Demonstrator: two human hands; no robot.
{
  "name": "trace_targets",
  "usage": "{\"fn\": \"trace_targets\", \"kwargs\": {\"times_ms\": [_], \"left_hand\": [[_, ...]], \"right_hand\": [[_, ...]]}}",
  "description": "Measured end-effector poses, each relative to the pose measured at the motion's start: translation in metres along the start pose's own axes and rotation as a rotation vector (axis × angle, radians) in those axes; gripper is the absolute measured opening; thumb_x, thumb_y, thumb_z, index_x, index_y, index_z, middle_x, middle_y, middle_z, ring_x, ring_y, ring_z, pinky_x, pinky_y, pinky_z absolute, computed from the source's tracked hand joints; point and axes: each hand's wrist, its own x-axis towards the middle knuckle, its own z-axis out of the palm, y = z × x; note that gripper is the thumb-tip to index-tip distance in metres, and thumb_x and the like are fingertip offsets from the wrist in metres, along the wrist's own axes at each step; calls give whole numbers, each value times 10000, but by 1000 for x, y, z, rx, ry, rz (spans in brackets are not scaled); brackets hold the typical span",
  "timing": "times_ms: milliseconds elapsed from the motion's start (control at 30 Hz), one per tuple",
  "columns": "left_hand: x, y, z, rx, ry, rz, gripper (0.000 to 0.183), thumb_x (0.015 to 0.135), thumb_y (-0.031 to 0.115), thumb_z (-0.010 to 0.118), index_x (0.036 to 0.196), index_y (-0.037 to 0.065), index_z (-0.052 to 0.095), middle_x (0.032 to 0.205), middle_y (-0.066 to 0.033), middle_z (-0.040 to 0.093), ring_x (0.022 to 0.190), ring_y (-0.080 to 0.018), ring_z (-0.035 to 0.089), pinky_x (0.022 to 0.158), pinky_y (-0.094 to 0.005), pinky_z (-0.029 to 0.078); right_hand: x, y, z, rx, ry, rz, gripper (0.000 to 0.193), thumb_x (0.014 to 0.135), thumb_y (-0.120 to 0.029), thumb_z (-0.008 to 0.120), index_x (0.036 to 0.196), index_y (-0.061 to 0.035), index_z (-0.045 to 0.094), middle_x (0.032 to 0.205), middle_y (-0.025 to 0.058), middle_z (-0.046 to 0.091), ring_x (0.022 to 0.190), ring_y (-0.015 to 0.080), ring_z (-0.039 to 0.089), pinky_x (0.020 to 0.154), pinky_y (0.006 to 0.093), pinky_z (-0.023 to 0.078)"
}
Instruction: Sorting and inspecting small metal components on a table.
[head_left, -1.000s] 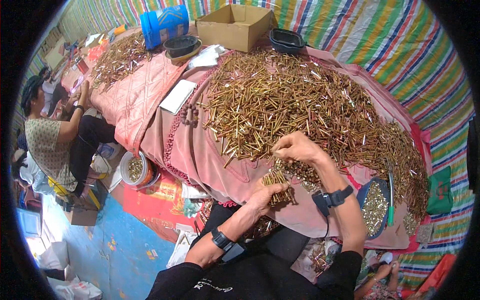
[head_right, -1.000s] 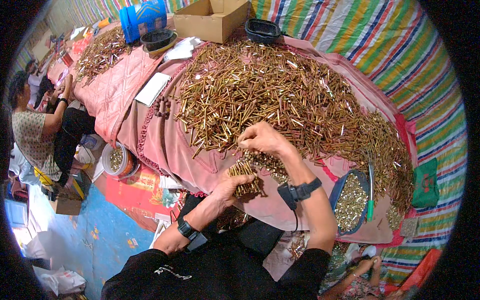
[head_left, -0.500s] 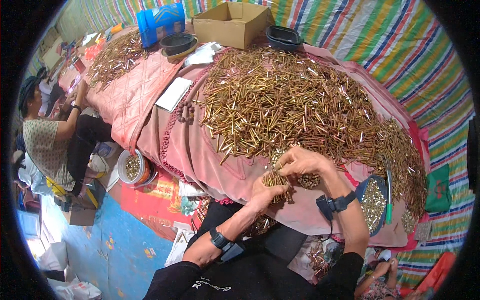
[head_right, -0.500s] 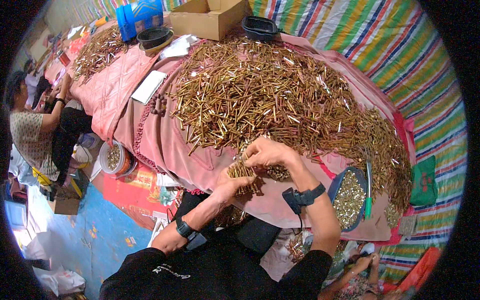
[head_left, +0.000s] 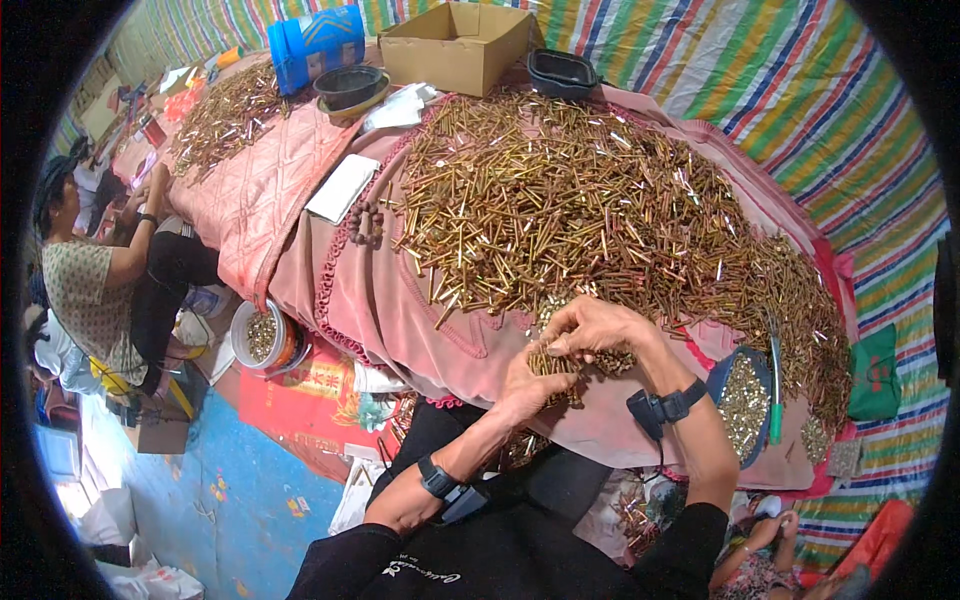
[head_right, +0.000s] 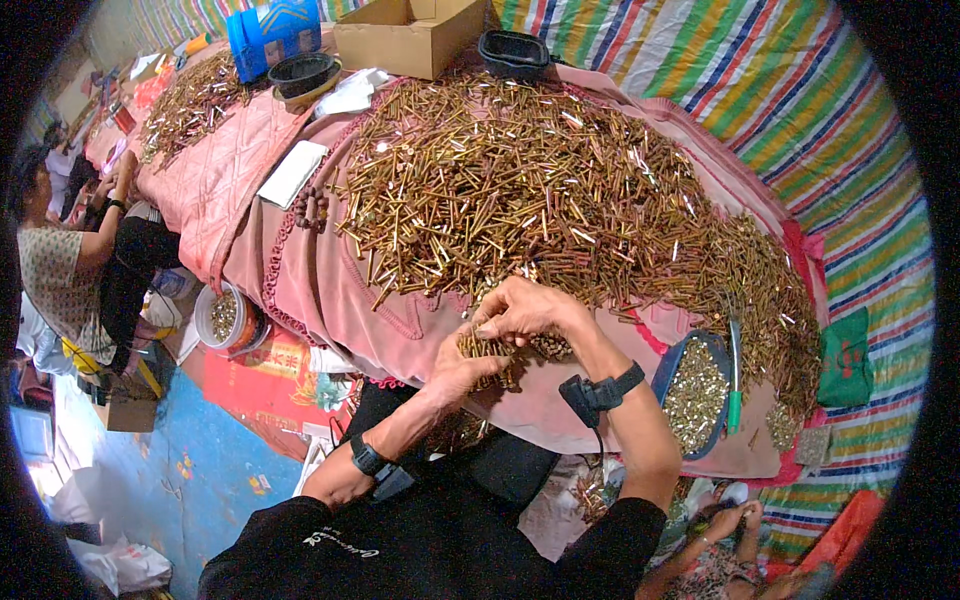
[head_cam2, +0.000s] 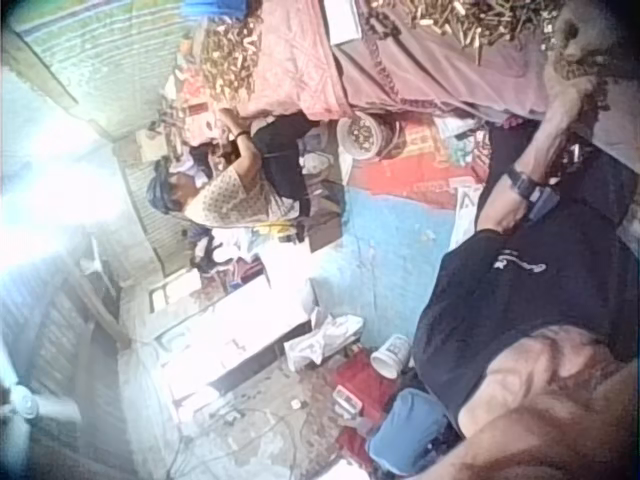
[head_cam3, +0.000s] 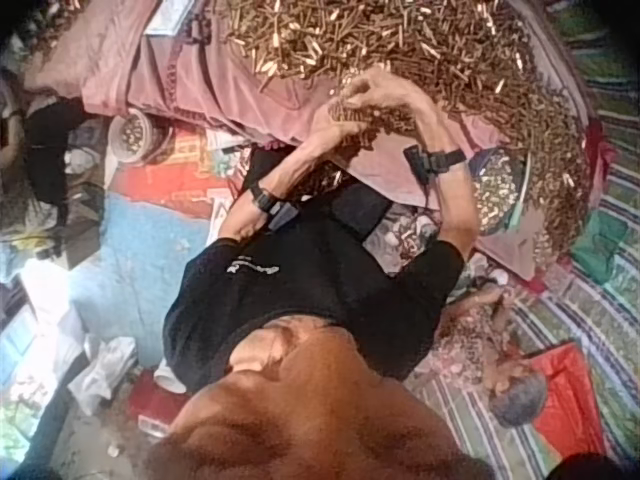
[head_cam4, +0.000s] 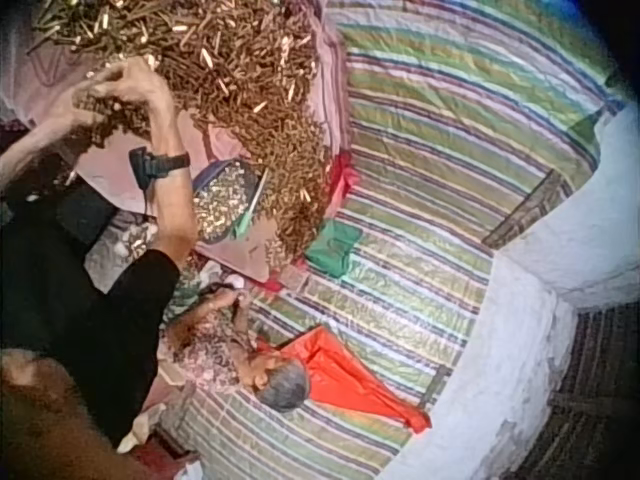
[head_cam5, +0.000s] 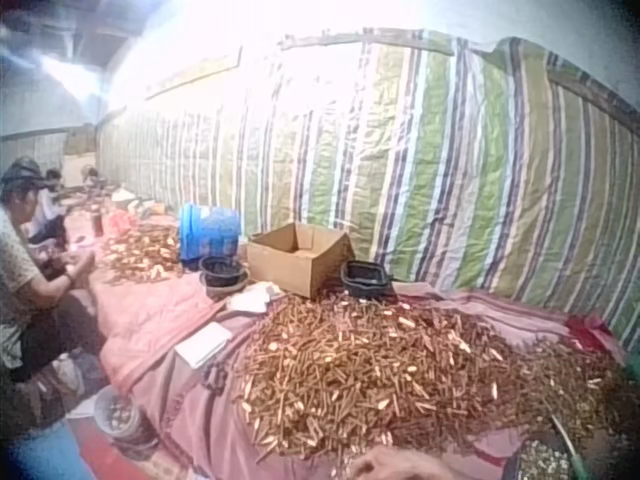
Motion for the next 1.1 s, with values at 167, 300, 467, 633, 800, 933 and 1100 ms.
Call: {"fn": "trace_targets", "kwargs": {"times_ms": [167, 300, 467, 633, 800, 933, 1100], "left_hand": [[1, 4, -2, -39, 6, -73, 486, 781, -75, 656, 1242, -3, 521, 1039, -67, 662, 876, -158, 661, 742, -287, 576], [6, -4, -9, -180, -81, -94, 453, 783, -83, 610, 1225, 9, 572, 1041, -47, 662, 854, -161, 654, 734, -315, 580], [7, 2, -13, -290, -107, -134, 451, 776, -86, 600, 1216, 16, 584, 1033, -52, 662, 854, -170, 652, 735, -347, 583], [10, -1, -17, -314, -125, -160, 368, 791, -63, 618, 1149, 16, 588, 999, -80, 660, 859, -190, 661, 749, -361, 584], [11, -3, -20, -370, -107, -196, 303, 818, -30, 639, 1111, 14, 581, 977, -85, 658, 861, -208, 669, 769, -369, 584], [10, -2, -27, -474, -81, -203, 298, 834, 6, 661, 1120, 17, 577, 971, -93, 660, 873, -219, 669, 795, -376, 581], [13, -3, -22, -542, -80, -213, 311, 869, 118, 698, 1140, 17, 583, 982, -105, 664, 873, -237, 670, 796, -387, 581]], "right_hand": [[1, 0, -13, 39, -14, 2, 237, 846, -172, 732, 1002, 4, 703, 722, 12, 653, 527, 66, 560, 475, 220, 466], [2, -6, -21, -12, -2, -28, 202, 837, -124, 722, 963, 32, 701, 728, 37, 666, 518, 83, 586, 471, 242, 490], [3, -15, -24, -46, 8, -17, 188, 843, -107, 703, 963, 39, 698, 725, 42, 665, 519, 89, 593, 479, 244, 497], [0, -20, -32, -62, 20, -23, 169, 848, -93, 691, 950, 42, 697, 712, 43, 660, 523, 96, 596, 481, 244, 506], [-13, -21, -43, 48, 245, -115, 152, 852, -78, 670, 928, 54, 672, 762, 67, 657, 584, 106, 615, 500, 262, 536], [-24, -17, -7, 12, 565, -238, 158, 861, -67, 667, 956, 59, 648, 801, 71, 642, 584, 119, 618, 541, 257, 525], [-44, 10, 37, -423, 833, -635, 173, 795, -72, 701, 945, 2, 656, 879, 143, 631, 811, 272, 642, 711, 350, 510]]}}
